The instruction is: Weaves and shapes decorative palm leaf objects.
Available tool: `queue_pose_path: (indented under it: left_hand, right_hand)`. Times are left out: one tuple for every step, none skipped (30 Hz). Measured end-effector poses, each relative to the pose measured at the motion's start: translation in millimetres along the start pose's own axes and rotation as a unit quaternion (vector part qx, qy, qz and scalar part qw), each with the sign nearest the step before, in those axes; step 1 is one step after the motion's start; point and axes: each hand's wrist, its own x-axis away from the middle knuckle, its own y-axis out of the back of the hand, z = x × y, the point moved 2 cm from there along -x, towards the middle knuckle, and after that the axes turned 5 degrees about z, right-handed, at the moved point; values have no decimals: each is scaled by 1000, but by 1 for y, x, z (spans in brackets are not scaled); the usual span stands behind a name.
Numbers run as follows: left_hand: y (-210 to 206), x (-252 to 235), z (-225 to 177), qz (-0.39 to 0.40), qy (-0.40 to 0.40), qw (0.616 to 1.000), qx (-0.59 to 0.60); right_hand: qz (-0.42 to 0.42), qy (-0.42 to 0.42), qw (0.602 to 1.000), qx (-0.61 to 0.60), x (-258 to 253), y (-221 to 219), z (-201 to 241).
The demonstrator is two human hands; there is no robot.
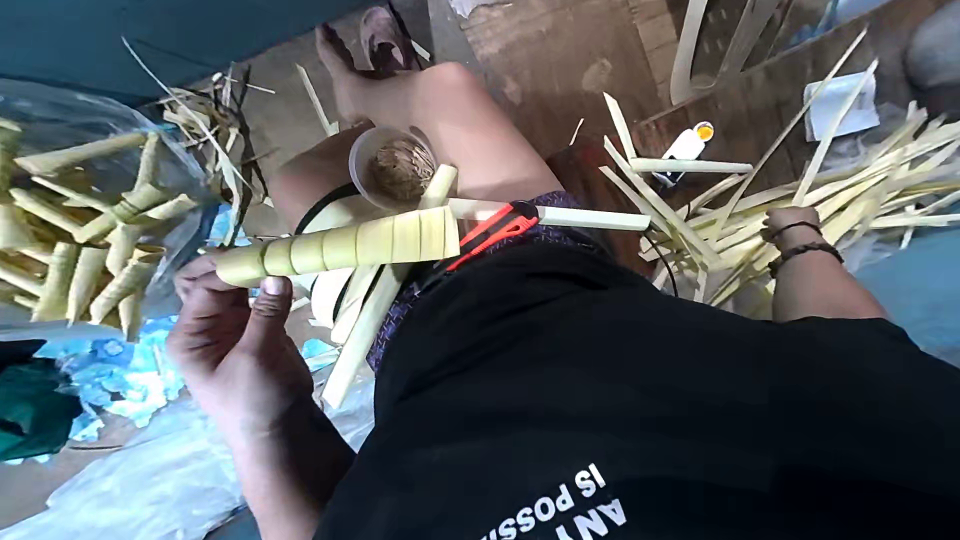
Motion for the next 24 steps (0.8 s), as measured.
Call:
queue_pose_path:
  left_hand:
    - [0, -2, -1, -1, 1, 1000, -5]
    - [0, -3, -1, 3, 1, 1000, -5]
    - [0, -4, -1, 7, 2, 1000, -3]
    - [0, -4, -3, 9, 6, 1000, 1]
    - [0, -4, -4, 10, 11, 1000, 2]
    - [0, -4, -4, 11, 18, 1000, 1]
    - [0, -4, -5, 7, 24, 1000, 2]
    - [0, -3, -5, 1, 28, 1000, 1]
    - [-1, -2, -6, -5, 32, 999, -1]
    - [-2, -1, -7, -9, 36, 999, -2]
    - [-4, -1, -9, -10, 39, 999, -3]
    - [-6, 0, -10, -10, 41, 999, -5]
    - [-7, 0, -11, -9, 42, 999, -7]
    - [-8, 1, -12, -10, 43, 999, -11]
    - [-9, 1, -13, -9, 44, 999, -15]
    - [-10, 0, -13, -10, 45, 999, -17]
    - [-11, 0, -13, -11, 46, 999, -16]
    - [-12, 0, -13, -11, 46, 999, -15]
    - [-12, -1, -12, -11, 47, 999, -16]
    - [-13, -1, -12, -10, 46, 999, -18]
    - [-12, -2, -12, -11, 46, 999, -24]
    - [-11, -2, -13, -11, 45, 998, -31]
    - [-10, -2, -13, -10, 46, 998, -37]
    - [-8, -1, -12, -8, 46, 998, -40]
  right_hand:
    - [11, -4, 1000, 3, 2, -6, -5]
    - [25, -3, 1000, 9, 3, -14, -9]
    - [40, 1, 999, 20, 2, -23, -12]
    - [49, 3, 998, 34, 1, -31, -14]
    - [56, 2, 997, 48, 0, -39, -16]
    - [63, -2, 996, 65, 1, -45, -19]
    - [68, -6, 994, 83, 4, -51, -21]
    - [77, -7, 992, 98, 7, -55, -23]
    - [92, -3, 990, 109, 10, -59, -26]
    - [112, 1, 987, 117, 14, -64, -30]
    - [131, 5, 983, 128, 16, -70, -35]
    - [155, 8, 977, 148, 18, -77, -41]
    - [178, 14, 967, 182, 20, -84, -46]
    - [205, 20, 952, 229, 20, -91, -49]
    - [222, 32, 928, 296, 17, -98, -52]
    - [218, 49, 899, 376, 10, -103, -55]
    - [202, 37, 896, 395, 6, -104, -57]
    - [173, 9, 915, 363, 6, -100, -58]
    - [124, -18, 944, 305, 9, -90, -60]
    - [52, -50, 976, 204, 15, -78, -61]
    - [-31, -64, 991, 116, 21, -66, -64]
    - [-106, -61, 991, 63, 24, -58, -71]
    - [-169, -42, 983, 52, 33, -52, -79]
    - [-237, 1, 968, 86, 51, -48, -86]
